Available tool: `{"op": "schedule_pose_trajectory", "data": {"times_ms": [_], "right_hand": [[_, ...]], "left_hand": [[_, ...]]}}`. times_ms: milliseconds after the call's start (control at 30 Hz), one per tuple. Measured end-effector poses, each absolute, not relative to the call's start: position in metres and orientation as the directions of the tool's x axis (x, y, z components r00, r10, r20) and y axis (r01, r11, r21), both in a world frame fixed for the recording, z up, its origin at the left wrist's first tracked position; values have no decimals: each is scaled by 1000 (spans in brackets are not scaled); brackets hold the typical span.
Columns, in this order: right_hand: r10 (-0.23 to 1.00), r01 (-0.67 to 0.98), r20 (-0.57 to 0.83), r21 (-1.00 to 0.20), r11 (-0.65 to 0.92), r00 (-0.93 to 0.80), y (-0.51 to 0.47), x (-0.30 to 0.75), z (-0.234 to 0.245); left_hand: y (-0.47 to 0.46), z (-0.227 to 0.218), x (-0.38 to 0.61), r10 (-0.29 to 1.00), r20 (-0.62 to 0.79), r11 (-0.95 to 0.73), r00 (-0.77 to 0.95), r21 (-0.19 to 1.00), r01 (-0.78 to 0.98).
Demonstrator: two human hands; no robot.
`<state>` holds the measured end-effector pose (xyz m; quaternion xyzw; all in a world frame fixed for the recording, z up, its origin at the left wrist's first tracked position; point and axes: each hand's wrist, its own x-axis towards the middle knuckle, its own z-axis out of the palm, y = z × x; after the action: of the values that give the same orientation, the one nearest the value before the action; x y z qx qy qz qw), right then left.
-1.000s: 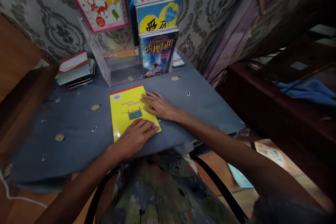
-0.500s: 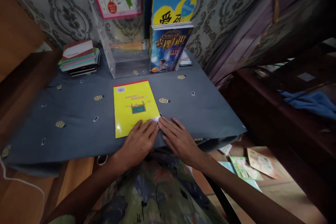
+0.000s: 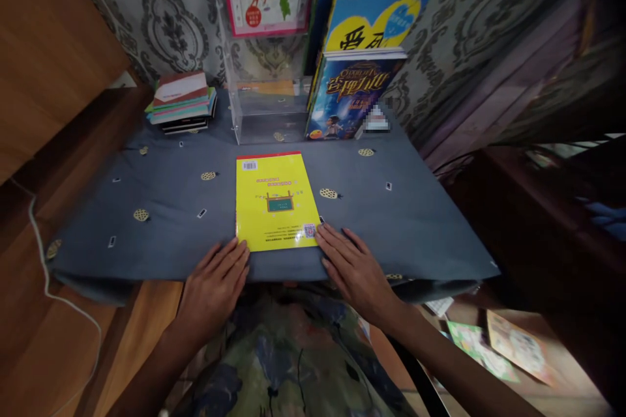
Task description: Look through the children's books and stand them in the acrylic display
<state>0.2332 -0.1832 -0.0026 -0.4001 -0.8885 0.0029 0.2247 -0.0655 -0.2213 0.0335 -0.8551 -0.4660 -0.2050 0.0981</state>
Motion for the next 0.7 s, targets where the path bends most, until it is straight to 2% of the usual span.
{"op": "schedule_pose_trajectory", "data": {"times_ms": [233, 467, 700], "right_hand": [[695, 693, 431, -194, 695, -576, -177, 229, 5], [636, 647, 484, -173, 742, -601, -172, 231, 10], [634, 639, 505, -193, 745, -586, -171, 232, 9]], "left_hand": [[-197, 42, -61, 824, 327, -533, 463, 171, 829], [-140, 29, -65, 820, 117, -572, 561, 114, 812], [-47, 33, -55, 880, 34, -475, 474, 20, 880]]}}
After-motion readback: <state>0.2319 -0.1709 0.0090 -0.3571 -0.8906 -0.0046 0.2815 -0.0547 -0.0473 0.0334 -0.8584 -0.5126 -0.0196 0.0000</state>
